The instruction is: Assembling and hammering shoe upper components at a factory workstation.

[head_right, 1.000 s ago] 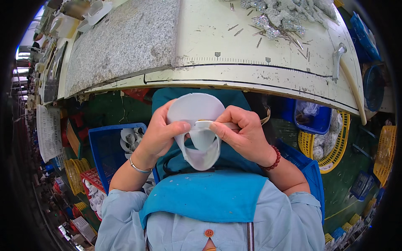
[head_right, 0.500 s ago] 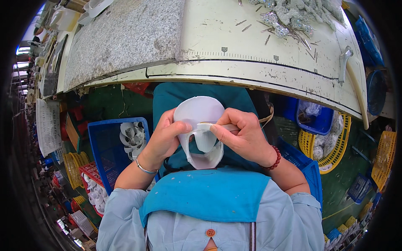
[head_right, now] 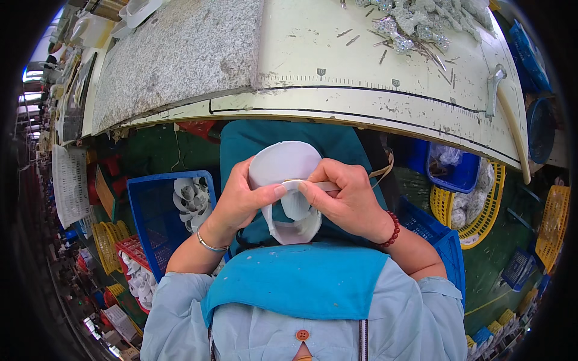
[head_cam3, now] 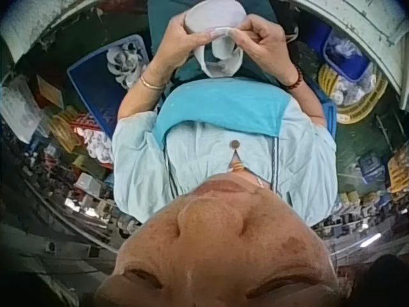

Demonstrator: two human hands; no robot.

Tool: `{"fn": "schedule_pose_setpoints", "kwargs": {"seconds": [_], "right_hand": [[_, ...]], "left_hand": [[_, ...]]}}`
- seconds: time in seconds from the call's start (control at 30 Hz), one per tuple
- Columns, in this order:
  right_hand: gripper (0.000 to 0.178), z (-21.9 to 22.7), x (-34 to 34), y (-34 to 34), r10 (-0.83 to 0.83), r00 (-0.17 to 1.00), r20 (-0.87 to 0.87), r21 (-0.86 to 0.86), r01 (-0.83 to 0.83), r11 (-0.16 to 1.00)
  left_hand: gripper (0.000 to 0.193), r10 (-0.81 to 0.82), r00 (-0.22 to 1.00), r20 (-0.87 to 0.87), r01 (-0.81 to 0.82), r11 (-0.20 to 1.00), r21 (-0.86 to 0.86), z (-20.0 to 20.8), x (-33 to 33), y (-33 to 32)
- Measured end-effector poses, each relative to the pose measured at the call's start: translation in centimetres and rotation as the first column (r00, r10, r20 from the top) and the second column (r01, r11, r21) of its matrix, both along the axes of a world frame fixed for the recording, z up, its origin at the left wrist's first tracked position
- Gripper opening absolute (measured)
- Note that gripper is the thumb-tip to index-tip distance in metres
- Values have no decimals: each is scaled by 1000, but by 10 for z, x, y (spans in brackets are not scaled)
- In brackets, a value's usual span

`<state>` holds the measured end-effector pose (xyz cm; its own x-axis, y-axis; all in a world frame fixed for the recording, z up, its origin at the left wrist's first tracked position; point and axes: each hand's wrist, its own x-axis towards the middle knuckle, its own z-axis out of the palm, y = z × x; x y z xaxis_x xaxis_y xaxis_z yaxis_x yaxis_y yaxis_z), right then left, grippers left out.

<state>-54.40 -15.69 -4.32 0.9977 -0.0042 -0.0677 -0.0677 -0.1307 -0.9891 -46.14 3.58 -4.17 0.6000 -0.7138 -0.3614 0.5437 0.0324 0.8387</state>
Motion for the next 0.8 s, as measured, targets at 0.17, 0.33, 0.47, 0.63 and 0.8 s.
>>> {"fn": "schedule_pose_setpoints", "kwargs": {"seconds": [0.17,0.33,0.47,0.63,0.8], "right_hand": [[16,-1,-2,2,-19,999,51,-63,22,998],[15,-3,-5,2,-29,996,80,-127,39,991],[17,-8,-5,2,-31,979,201,-248,81,965],[19,-8,-5,1,33,940,339,-430,123,894],[22,-10,-7,1,102,928,358,-568,130,813]], "left_hand": [[48,18,1000,23,-20,997,75,-3,0,0],[44,3,1000,15,-4,999,53,-8,-1,2],[37,5,1000,18,-5,999,44,-10,-3,3],[35,-6,999,42,3,997,79,-11,-5,4],[34,10,999,44,-14,996,91,-15,-6,6]]}}
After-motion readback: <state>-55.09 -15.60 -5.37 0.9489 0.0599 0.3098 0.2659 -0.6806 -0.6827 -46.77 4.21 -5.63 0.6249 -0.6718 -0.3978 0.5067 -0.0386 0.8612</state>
